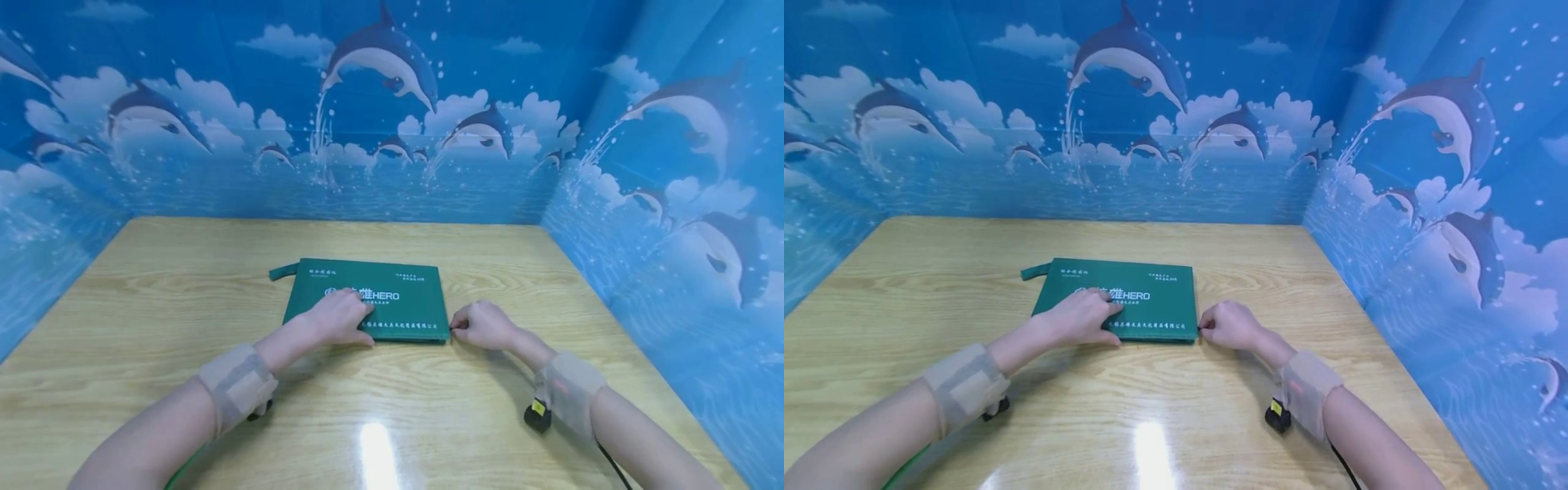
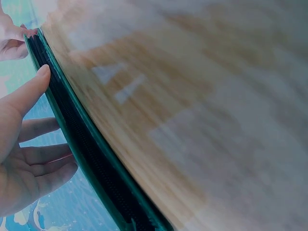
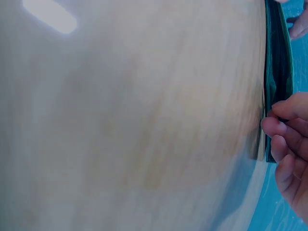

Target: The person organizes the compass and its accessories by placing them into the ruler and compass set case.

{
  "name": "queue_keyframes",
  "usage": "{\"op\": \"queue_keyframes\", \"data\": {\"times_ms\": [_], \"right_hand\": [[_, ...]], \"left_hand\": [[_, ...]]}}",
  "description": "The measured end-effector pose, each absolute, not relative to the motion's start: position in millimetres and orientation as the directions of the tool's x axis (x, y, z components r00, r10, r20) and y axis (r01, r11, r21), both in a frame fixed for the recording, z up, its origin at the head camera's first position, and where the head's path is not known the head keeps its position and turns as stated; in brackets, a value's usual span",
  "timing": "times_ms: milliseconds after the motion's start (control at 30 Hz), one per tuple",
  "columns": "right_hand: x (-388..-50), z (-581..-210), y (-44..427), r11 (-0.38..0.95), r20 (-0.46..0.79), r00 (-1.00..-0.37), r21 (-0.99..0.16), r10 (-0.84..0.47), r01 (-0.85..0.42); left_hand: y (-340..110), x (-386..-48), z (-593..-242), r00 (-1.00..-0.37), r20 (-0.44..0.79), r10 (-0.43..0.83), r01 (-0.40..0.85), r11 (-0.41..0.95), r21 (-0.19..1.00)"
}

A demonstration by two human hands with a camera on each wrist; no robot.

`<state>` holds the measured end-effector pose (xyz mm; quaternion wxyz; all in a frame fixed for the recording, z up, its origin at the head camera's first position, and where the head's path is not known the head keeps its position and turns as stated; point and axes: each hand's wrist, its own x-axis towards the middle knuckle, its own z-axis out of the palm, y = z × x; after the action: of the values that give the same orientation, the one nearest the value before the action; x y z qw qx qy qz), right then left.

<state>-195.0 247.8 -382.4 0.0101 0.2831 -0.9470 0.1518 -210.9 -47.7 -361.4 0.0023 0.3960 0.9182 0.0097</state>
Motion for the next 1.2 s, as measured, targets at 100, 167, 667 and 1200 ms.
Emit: {"op": "queue_keyframes", "data": {"times_ms": [100, 167, 667, 1200], "right_hand": [[-190, -384, 247, 0.791, 0.108, -0.842, -0.295, -0.529, -0.535], [-186, -386, 246, 0.793, 0.118, -0.844, -0.295, -0.522, -0.532], [-160, -395, 225, 0.886, 0.198, -0.941, -0.330, -0.274, -0.327], [-141, -403, 199, 0.901, 0.255, -0.943, -0.320, -0.215, -0.293]], "left_hand": [[-47, -211, -361, -0.688, 0.001, 0.726, 0.726, 0.687, 0.022], [-47, -210, -361, -0.689, -0.002, 0.724, 0.724, 0.689, 0.015], [-45, -209, -363, -0.680, 0.004, 0.733, 0.733, 0.680, -0.002], [-45, -209, -363, -0.666, 0.017, 0.746, 0.745, 0.666, -0.024]]}}
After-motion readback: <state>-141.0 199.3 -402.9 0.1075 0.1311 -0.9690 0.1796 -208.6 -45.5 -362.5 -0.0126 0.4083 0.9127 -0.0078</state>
